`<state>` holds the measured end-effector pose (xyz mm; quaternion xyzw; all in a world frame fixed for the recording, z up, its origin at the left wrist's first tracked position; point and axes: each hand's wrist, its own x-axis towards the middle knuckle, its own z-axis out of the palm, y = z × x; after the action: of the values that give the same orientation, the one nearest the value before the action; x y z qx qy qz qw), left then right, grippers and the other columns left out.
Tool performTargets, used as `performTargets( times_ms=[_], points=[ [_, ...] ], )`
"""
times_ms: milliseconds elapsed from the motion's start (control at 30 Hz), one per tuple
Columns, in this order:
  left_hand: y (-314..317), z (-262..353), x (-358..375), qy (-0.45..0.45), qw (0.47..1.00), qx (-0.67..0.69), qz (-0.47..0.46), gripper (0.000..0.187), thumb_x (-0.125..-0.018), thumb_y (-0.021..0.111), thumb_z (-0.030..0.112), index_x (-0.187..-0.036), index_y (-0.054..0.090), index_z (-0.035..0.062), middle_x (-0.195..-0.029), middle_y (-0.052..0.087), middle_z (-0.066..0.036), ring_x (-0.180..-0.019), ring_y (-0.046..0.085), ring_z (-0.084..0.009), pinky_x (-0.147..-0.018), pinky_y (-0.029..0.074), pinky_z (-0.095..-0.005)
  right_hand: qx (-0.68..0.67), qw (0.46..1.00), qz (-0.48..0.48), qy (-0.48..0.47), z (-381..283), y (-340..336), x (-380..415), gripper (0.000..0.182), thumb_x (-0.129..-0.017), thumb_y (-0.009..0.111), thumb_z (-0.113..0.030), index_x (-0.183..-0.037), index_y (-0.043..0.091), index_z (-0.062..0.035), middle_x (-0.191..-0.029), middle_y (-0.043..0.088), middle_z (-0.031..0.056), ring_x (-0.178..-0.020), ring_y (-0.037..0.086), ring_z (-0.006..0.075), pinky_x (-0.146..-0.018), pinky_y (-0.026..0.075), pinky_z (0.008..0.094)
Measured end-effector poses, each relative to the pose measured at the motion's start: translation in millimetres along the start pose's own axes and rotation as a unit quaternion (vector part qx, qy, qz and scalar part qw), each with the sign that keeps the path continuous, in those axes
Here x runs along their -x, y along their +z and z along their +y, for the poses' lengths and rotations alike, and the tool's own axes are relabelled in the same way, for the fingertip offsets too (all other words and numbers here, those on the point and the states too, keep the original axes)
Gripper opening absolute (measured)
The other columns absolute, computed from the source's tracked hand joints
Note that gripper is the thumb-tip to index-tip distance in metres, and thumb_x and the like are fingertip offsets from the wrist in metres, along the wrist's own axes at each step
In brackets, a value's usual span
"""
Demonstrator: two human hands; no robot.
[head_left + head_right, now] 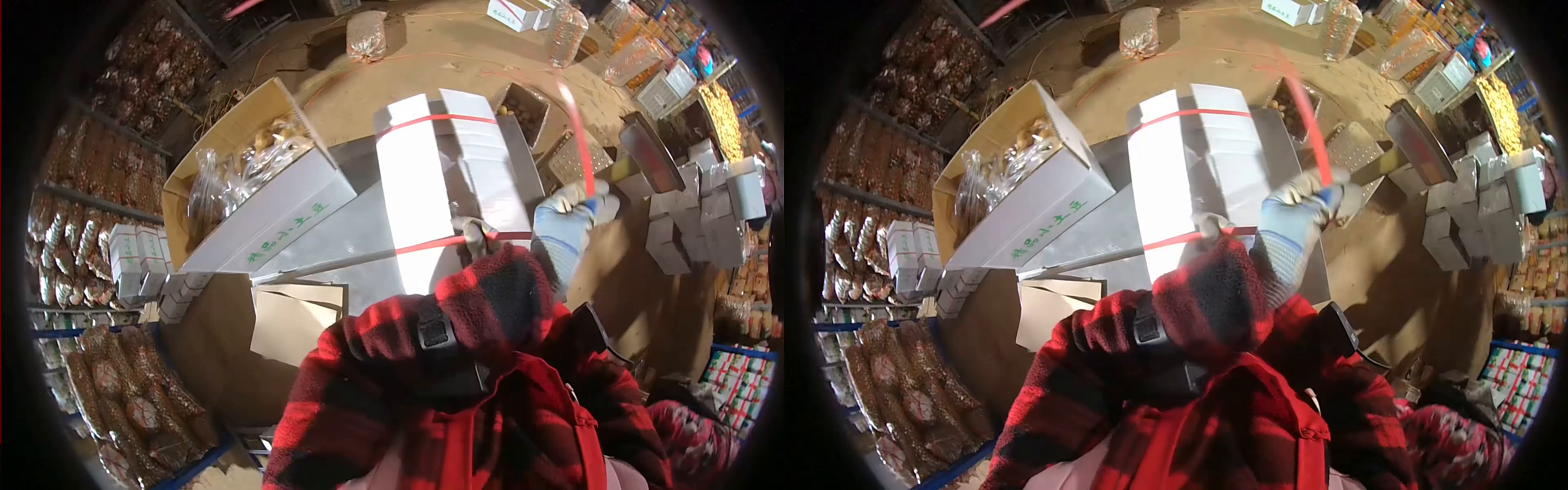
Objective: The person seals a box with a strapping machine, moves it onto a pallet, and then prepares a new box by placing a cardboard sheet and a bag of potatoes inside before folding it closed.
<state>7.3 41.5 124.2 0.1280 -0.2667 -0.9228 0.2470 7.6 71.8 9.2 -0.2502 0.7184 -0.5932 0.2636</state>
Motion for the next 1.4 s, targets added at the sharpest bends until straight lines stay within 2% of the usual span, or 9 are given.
performTargets(
  times_ms=[167,300,433,633,767,933,1167,1300,1400],
  points=[
    [-64.6,49.7,0.7,0.145,0.849,-0.503,-0.066,0.035,-0.08,0.043,-0.003,-0.112,0.053,0.0057,-0.095,0.057,-0.013,-0.086,0.056,-0.0182,-0.065,0.048,-0.0305,-0.148,0.979,0.034,0.138,23.4,-40.2,-26.3,0.02,-0.086,0.057,-0.019,-0.091,0.058,0.0002,-0.072,0.056,0.0054,-0.058,0.049,0.014,-0.052,0.042,0.0268],
    [-217.7,58.4,-17.0,0.26,0.358,-0.871,0.212,0.041,-0.087,0.043,0.02,-0.126,0.042,0.0091,-0.122,0.045,-0.016,-0.118,0.039,-0.0327,-0.099,0.029,-0.0431,-0.239,0.94,0.074,0.232,30.1,-57.8,-34.2,0.019,-0.087,0.057,-0.018,-0.087,0.06,0.0005,-0.064,0.058,0.0045,-0.05,0.052,0.0121,-0.046,0.043,0.0244],
    [-179.7,42.1,-12.1,0.165,0.423,-0.88,0.139,0.056,-0.086,0.043,0.039,-0.135,0.033,0.0143,-0.139,0.028,-0.014,-0.131,0.02,-0.0323,-0.106,0.008,-0.0521,-0.314,0.901,0.081,0.289,24.5,-66.4,-42.6,0.016,-0.086,0.059,-0.02,-0.079,0.061,-0.0059,-0.064,0.058,0.0027,-0.05,0.052,0.0113,-0.045,0.04,0.0248],
    [-121.1,7.8,-38.8,0.057,0.286,-0.957,0.011,0.062,-0.081,0.049,0.045,-0.135,0.034,0.0193,-0.141,0.028,-0.012,-0.133,0.017,-0.0345,-0.102,0.003,-0.0619,-0.415,0.827,0.047,0.377,71.7,-105.7,-45.5,0.015,-0.085,0.058,-0.02,-0.079,0.06,-0.0071,-0.065,0.058,0.0021,-0.054,0.053,0.0124,-0.047,0.041,0.0252],
    [-116.6,9.5,-44.4,0.033,0.26,-0.965,0.014,0.06,-0.08,0.052,0.042,-0.134,0.036,0.0214,-0.142,0.025,-0.011,-0.132,0.02,-0.0322,-0.103,0.006,-0.0602,0.096,0.959,0.117,0.241,72.2,-158.5,-40.3,0.036,-0.081,0.059,-0.018,-0.114,0.052,-0.0067,-0.064,0.057,0.0073,-0.051,0.054,0.0186,-0.049,0.045,0.0305],
    [-109.8,8.0,-43.9,0.004,0.219,-0.976,0.009,0.06,-0.08,0.052,0.041,-0.134,0.035,0.0217,-0.143,0.024,-0.01,-0.133,0.02,-0.0288,-0.103,0.009,-0.0598,0.496,0.86,-0.087,-0.085,6.7,-134.4,-45.3,0.051,-0.073,0.061,-0.018,-0.121,0.046,-0.0132,-0.084,0.055,0.0135,-0.078,0.062,0.0277,-0.06,0.049,0.0417],
    [-111.8,1.7,-40.8,0.051,0.238,-0.97,0.003,0.061,-0.076,0.059,0.033,-0.133,0.038,0.0213,-0.143,0.026,-0.009,-0.133,0.022,-0.0266,-0.104,0.005,-0.0584,0.444,0.885,0.097,0.105,291.7,-305.3,-71.6,0.025,-0.082,0.045,-0.023,-0.08,0.065,-0.0078,-0.084,0.064,0.0142,-0.074,0.062,0.0308,-0.064,0.047,0.0385],
    [-114.1,-1.0,-42.1,0.061,0.225,-0.972,0.001,0.06,-0.075,0.059,0.031,-0.132,0.04,0.0218,-0.142,0.027,-0.008,-0.132,0.023,-0.0268,-0.104,0.005,-0.058,0.676,0.64,0.044,0.361,251.9,-497.6,-25.1,0.019,-0.082,0.05,-0.018,-0.088,0.068,-0.0135,-0.088,0.064,0.014,-0.086,0.063,0.0318,-0.072,0.051,0.0399],
    [-114.1,-2.3,-42.9,0.042,0.205,-0.978,0.001,0.059,-0.078,0.057,0.031,-0.133,0.039,0.0209,-0.143,0.026,-0.007,-0.132,0.023,-0.026,-0.104,0.006,-0.0576,0.533,0.791,0.125,0.274,207.8,-492.2,-23.9,0.019,-0.081,0.055,-0.018,-0.09,0.065,-0.0047,-0.088,0.067,0.0108,-0.081,0.064,0.0279,-0.07,0.049,0.0362]
  ],
)
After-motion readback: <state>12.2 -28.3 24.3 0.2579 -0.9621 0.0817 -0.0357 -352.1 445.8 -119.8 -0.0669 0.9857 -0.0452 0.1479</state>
